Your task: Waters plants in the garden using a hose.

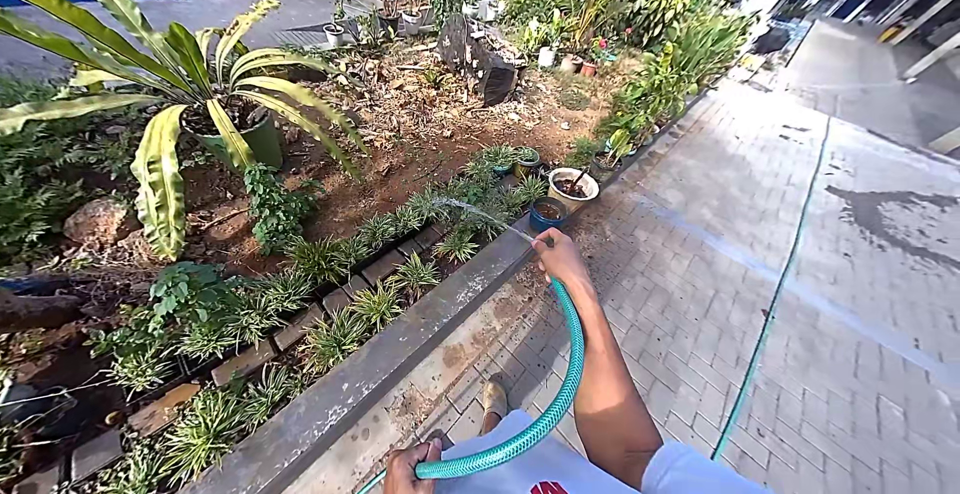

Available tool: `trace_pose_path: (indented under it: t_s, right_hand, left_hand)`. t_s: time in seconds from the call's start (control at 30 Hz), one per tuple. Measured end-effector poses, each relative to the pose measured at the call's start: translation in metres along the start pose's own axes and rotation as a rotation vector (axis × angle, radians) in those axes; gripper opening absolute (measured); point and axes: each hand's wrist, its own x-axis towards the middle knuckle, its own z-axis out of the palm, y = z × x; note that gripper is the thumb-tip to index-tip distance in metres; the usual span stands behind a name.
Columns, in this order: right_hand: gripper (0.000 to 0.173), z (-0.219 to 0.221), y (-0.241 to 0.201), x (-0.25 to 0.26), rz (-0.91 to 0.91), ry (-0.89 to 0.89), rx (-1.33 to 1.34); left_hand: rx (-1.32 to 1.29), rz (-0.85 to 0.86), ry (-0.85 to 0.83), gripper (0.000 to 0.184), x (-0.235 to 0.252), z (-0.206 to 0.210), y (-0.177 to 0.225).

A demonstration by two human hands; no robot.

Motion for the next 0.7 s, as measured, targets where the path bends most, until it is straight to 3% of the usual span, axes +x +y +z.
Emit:
trace_pose_path:
  t_s: [0.3, 0.7]
  right_hand:
    - [0.029, -0.009, 0.004, 0.002, 0.019, 0.086, 0.02]
    - [0.029, -0.013, 0.007, 0.01, 0.025, 0.057, -0.035]
  left_hand:
    - [0.002, 0.004, 0.003, 0.049, 0.003, 0.001, 0.0]
    - [0.015, -0.005, -0.026, 0.048, 0.014, 0.004, 0.002]
